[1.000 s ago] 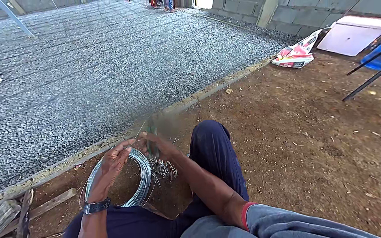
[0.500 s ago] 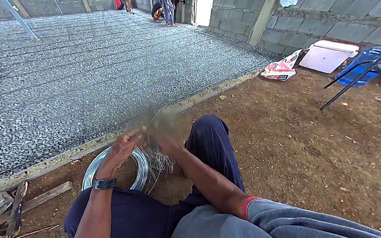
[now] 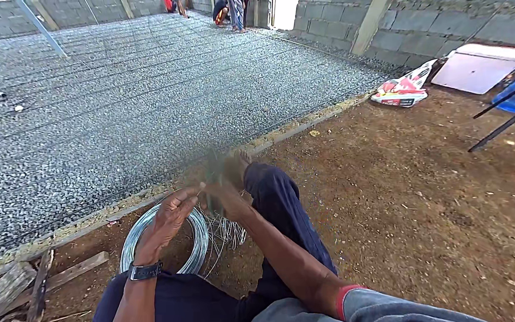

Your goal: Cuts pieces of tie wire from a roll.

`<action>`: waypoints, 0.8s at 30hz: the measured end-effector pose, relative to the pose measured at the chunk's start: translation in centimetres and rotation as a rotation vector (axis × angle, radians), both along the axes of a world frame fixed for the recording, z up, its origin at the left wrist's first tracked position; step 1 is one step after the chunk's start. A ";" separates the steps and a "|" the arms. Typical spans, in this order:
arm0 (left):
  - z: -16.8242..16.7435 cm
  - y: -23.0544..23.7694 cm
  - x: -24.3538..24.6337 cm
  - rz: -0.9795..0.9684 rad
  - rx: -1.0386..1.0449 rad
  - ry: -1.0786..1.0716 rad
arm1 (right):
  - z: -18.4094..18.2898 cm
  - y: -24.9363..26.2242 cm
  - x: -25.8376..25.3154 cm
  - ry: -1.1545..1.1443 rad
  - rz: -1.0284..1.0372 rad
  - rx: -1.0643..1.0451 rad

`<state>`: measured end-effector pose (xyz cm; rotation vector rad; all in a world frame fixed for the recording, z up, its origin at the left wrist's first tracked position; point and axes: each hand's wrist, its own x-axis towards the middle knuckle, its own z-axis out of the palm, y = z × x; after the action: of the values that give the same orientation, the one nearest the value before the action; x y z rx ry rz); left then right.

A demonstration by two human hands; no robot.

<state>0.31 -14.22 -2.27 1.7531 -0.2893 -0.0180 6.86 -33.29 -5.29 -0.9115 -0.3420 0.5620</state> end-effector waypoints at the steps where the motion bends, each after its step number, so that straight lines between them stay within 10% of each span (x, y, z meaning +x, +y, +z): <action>1: -0.1 0.0 0.3 0.004 -0.015 0.007 | -0.2 0.1 0.6 -0.008 0.009 0.002; 24: 1.5 -1.3 1.0 0.003 -0.022 -0.039 | 2.4 -1.4 1.3 -0.119 0.039 0.034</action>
<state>1.29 -15.49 -0.79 1.7338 -0.3143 0.0212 8.18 -34.70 -2.91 -0.9093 -0.4761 0.5373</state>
